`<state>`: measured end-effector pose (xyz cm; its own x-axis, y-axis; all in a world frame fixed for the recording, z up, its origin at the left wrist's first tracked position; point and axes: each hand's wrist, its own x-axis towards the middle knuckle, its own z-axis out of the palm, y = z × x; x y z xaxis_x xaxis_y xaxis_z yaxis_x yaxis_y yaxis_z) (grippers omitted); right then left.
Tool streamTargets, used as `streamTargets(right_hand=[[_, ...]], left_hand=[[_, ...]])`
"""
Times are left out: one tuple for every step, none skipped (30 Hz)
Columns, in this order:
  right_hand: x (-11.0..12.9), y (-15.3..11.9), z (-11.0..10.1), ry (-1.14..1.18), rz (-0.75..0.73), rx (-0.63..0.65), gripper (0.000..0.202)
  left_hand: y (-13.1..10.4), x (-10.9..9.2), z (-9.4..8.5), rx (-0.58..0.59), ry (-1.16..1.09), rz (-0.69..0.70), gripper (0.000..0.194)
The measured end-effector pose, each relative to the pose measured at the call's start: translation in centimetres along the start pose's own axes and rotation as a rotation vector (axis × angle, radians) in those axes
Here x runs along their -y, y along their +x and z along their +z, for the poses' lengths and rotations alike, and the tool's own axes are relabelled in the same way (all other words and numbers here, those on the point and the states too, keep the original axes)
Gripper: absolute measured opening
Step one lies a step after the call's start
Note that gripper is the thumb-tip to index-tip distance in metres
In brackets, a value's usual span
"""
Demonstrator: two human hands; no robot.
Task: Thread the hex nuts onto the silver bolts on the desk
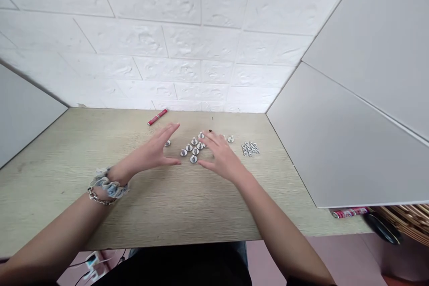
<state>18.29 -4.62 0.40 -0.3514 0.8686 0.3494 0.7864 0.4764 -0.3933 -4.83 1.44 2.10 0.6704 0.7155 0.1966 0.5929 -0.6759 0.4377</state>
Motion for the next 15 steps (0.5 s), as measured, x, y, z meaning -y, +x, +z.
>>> streamTargets(right_hand=[[0.2,0.1,0.4,-0.058,-0.002,0.014,0.046],[0.5,0.2,0.7,-0.109,-0.001,0.023,0.04],[0.9,0.3,1.1,-0.152,-0.003,0.03,0.034],[1.2,0.4,1.4,-0.185,-0.008,0.033,0.03],[1.5,0.5,1.7,-0.209,-0.013,0.033,0.027],[1.7,0.6,2.0,-0.225,-0.018,0.03,0.024],[1.8,0.6,2.2,-0.233,-0.02,0.025,0.022],[1.8,0.6,2.5,-0.236,-0.019,0.019,0.021],[1.8,0.6,2.7,-0.233,-0.017,0.013,0.02],[1.8,0.6,2.9,-0.227,-0.014,0.008,0.019],[1.7,0.6,3.1,-0.218,-0.009,0.003,0.018],[1.6,0.5,3.3,-0.206,-0.004,0.0,0.018],[1.6,0.5,3.3,-0.19,0.002,-0.001,0.017],[1.6,0.6,3.2,-0.168,0.011,-0.001,0.016],[1.6,0.7,3.0,-0.143,0.026,-0.005,0.016]], left_hand=[[0.1,0.0,0.2,-0.005,0.037,0.009,0.095],[0.1,0.0,0.3,-0.015,0.064,0.016,0.093],[0.2,0.0,0.4,-0.028,0.083,0.023,0.09],[0.2,0.0,0.4,-0.05,0.093,0.027,0.086],[0.3,0.0,0.4,-0.079,0.097,0.029,0.081],[0.4,-0.1,0.4,-0.115,0.099,0.031,0.076],[0.5,-0.1,0.5,-0.158,0.098,0.034,0.07],[0.6,-0.2,0.5,-0.203,0.097,0.037,0.065],[0.7,-0.3,0.5,-0.248,0.095,0.04,0.06],[0.8,-0.5,0.5,-0.292,0.09,0.041,0.055],[1.0,-0.7,0.5,-0.329,0.082,0.04,0.051],[1.2,-1.0,0.5,-0.363,0.069,0.037,0.048],[1.3,-1.3,0.4,-0.389,0.049,0.034,0.046],[1.5,-1.6,0.4,-0.409,0.019,0.03,0.045],[1.7,-1.9,0.4,-0.428,-0.026,0.024,0.046]])
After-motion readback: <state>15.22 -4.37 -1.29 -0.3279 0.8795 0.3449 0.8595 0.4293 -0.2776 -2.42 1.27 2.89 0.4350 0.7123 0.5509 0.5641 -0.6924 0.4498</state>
